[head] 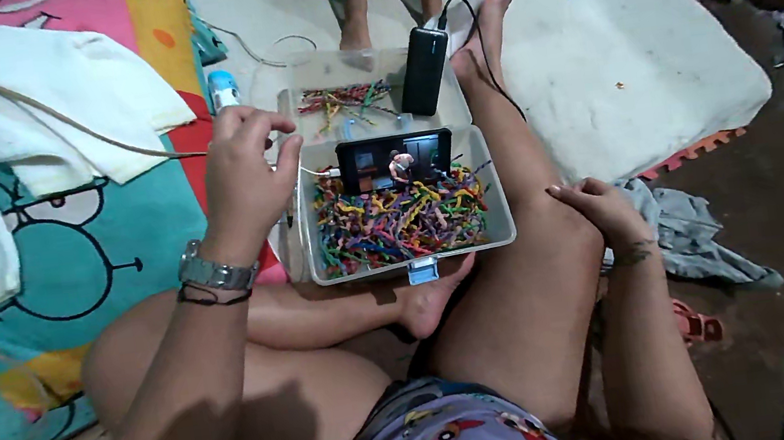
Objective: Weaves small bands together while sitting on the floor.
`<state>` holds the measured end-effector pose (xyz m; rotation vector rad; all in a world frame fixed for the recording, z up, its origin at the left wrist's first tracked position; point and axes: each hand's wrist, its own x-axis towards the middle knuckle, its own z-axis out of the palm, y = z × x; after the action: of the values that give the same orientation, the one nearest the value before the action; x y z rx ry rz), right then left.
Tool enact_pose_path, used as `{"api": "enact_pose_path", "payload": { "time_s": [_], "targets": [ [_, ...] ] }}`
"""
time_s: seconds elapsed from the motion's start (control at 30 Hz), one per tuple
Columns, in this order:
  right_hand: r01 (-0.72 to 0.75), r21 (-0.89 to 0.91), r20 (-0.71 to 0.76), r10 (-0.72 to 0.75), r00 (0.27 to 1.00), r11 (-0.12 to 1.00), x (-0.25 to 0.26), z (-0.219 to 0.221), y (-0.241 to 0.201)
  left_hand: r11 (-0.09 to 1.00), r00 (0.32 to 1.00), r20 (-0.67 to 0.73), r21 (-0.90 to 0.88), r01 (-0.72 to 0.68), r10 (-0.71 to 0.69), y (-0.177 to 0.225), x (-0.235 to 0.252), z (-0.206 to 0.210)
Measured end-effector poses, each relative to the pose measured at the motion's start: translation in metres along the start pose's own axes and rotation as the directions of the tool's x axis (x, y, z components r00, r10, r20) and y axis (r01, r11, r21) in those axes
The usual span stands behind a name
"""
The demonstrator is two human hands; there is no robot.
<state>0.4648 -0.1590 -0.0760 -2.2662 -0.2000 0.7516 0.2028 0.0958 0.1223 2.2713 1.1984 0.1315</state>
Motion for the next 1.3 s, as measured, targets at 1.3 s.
{"api": "enact_pose_path", "payload": {
  "time_s": [1.3],
  "targets": [
    [0.021, 0.009, 0.011, -0.021, 1.0, 1.0, -0.007, 0.0, 0.006, 0.807, 0.77, 0.328, -0.451, -0.381, 0.547, -0.011, 0.044, 0.127]
  ]
}}
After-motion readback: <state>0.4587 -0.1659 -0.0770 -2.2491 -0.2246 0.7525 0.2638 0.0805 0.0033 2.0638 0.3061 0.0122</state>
